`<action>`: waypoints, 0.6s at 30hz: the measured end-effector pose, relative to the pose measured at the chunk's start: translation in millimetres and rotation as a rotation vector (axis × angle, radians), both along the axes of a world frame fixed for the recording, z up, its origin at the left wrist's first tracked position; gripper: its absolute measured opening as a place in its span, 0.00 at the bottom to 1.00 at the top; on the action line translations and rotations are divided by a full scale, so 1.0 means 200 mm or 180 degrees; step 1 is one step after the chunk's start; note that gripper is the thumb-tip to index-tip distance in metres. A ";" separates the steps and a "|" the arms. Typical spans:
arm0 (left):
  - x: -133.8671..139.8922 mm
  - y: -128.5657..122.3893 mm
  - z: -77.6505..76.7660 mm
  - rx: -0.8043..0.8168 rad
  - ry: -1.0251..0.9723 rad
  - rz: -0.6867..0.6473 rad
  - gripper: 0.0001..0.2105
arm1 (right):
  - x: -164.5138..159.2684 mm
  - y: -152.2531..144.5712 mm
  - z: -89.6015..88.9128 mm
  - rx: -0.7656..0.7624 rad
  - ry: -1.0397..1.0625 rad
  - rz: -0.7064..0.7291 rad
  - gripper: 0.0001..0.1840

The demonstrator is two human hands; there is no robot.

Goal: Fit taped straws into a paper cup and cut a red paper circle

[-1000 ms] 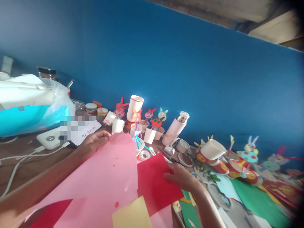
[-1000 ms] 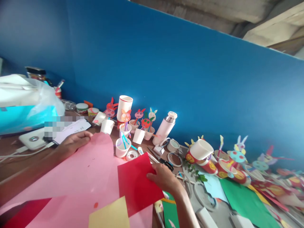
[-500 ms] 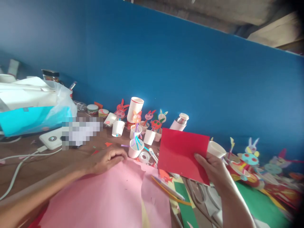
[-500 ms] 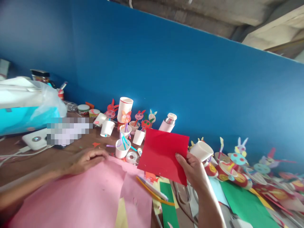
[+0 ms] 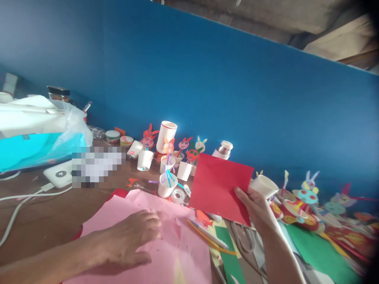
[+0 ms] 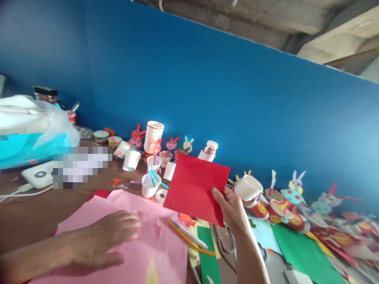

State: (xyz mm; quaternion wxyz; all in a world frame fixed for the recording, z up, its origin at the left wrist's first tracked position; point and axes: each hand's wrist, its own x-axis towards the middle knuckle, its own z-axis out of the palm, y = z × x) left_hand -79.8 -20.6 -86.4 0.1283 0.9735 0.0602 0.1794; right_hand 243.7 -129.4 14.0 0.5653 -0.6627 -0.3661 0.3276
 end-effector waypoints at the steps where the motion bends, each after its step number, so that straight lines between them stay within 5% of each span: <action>1: -0.01 -0.02 0.00 0.0084 0.0091 -0.0061 0.24 | 0.00 0.00 0.00 0.0037 0.0019 -0.0010 0.25; 11: 0.08 -0.11 -0.01 0.0054 0.0803 0.0411 0.24 | -0.03 0.02 -0.02 -0.0192 0.0411 0.0273 0.25; 18: 0.02 0.03 0.03 -0.0091 0.0219 0.0696 0.16 | -0.10 0.04 -0.06 -0.0954 -0.0095 0.1254 0.25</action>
